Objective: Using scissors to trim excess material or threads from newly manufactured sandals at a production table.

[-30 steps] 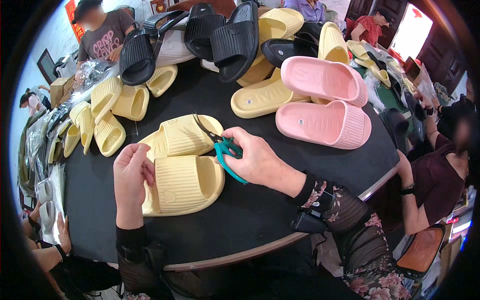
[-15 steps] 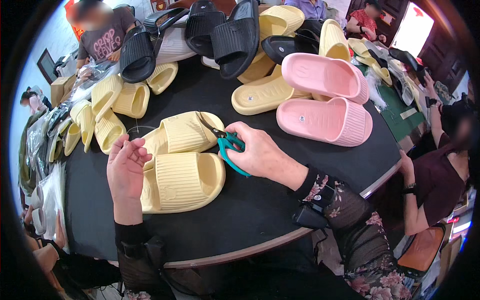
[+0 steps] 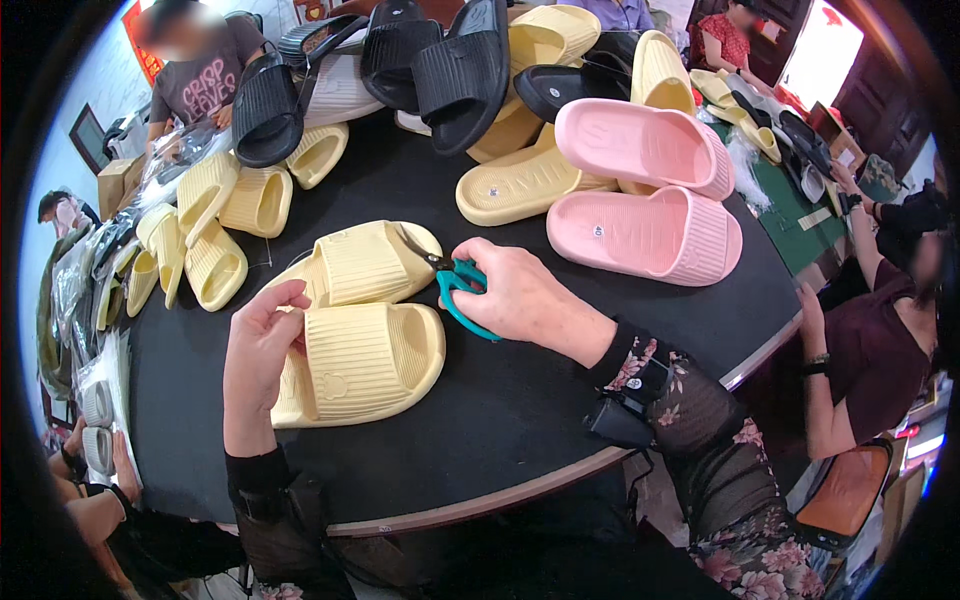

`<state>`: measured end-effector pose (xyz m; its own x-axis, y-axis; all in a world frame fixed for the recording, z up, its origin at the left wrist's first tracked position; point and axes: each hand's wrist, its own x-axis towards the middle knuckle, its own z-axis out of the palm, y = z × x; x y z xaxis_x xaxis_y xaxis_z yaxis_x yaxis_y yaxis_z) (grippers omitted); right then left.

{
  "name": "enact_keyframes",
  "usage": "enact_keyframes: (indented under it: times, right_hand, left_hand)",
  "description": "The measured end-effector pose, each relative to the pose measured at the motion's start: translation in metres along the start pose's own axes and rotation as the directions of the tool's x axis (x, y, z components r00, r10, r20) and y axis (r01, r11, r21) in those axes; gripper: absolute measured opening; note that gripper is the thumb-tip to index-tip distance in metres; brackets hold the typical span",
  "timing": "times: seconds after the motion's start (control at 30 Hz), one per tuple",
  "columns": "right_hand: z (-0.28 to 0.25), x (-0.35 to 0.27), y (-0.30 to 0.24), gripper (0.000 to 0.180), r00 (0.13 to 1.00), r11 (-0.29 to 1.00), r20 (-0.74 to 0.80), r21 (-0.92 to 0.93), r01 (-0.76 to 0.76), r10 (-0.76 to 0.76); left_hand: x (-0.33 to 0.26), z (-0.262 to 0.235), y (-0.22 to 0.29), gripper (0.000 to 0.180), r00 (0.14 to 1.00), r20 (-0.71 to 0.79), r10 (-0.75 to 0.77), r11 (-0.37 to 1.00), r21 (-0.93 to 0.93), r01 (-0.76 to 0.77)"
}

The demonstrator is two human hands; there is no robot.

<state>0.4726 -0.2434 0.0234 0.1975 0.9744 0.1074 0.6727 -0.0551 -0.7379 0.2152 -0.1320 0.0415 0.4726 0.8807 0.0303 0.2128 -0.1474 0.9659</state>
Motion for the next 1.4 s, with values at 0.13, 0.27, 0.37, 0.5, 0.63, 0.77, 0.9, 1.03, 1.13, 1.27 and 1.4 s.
enact_keyframes:
  times: [0.13, 0.27, 0.37, 0.5, 0.63, 0.77, 0.9, 1.03, 1.13, 1.27, 1.4]
  right_hand:
    - [0.001, -0.001, -0.002, 0.048, 0.998, 0.999, 0.066, -0.046, 0.013, -0.01]
    - [0.001, 0.0, 0.001, 0.041, 0.997, 1.0, 0.079, 0.002, 0.027, -0.028]
    - [0.005, -0.003, -0.004, 0.038, 0.988, 0.992, 0.141, 0.114, 0.047, -0.063]
    - [0.006, -0.008, -0.008, 0.036, 0.988, 0.993, 0.127, 0.091, 0.073, -0.084]
    - [0.005, -0.007, -0.006, 0.036, 0.993, 0.993, 0.066, 0.076, 0.09, -0.095]
    - [0.003, -0.009, -0.014, 0.037, 0.995, 0.971, 0.011, 0.22, 0.095, -0.1]
    - [0.011, -0.011, -0.012, 0.041, 0.992, 0.947, 0.025, 0.3, 0.111, -0.125]
    - [0.01, -0.018, -0.025, 0.042, 0.986, 0.946, 0.118, 0.313, 0.077, -0.119]
    - [0.01, -0.021, -0.028, 0.043, 0.981, 0.953, 0.134, 0.285, 0.1, -0.143]
    - [0.012, -0.022, -0.028, 0.043, 0.978, 0.957, 0.121, 0.257, 0.135, -0.17]
    - [0.014, -0.021, -0.024, 0.042, 0.976, 0.96, 0.107, 0.228, 0.16, -0.188]
  left_hand:
    - [0.0, 0.0, 0.0, 0.029, 0.996, 0.051, -0.071, 0.997, -0.038, 0.073]
    - [0.001, 0.008, 0.001, 0.029, 0.989, 0.067, -0.133, 0.976, -0.166, 0.143]
    - [-0.002, 0.013, 0.0, 0.032, 0.974, 0.11, -0.2, 0.879, -0.419, 0.228]
    - [-0.002, 0.016, 0.001, 0.034, 0.965, 0.205, -0.161, 0.831, -0.499, 0.245]
    - [-0.005, 0.015, 0.003, 0.033, 0.984, 0.164, -0.066, 0.828, -0.542, 0.146]
    - [-0.005, 0.01, 0.007, 0.035, 0.997, 0.056, 0.046, 0.82, -0.573, -0.006]
    - [-0.004, 0.009, 0.005, 0.036, 0.993, -0.018, 0.118, 0.834, -0.54, -0.109]
    - [-0.003, 0.007, 0.003, 0.038, 0.983, -0.084, 0.162, 0.819, -0.544, -0.181]
    - [-0.005, 0.008, 0.006, 0.039, 0.975, -0.113, 0.189, 0.814, -0.537, -0.22]
    - [-0.006, 0.007, 0.006, 0.04, 0.966, -0.146, 0.212, 0.803, -0.538, -0.258]
    - [-0.006, 0.009, 0.004, 0.041, 0.963, -0.148, 0.225, 0.807, -0.525, -0.27]
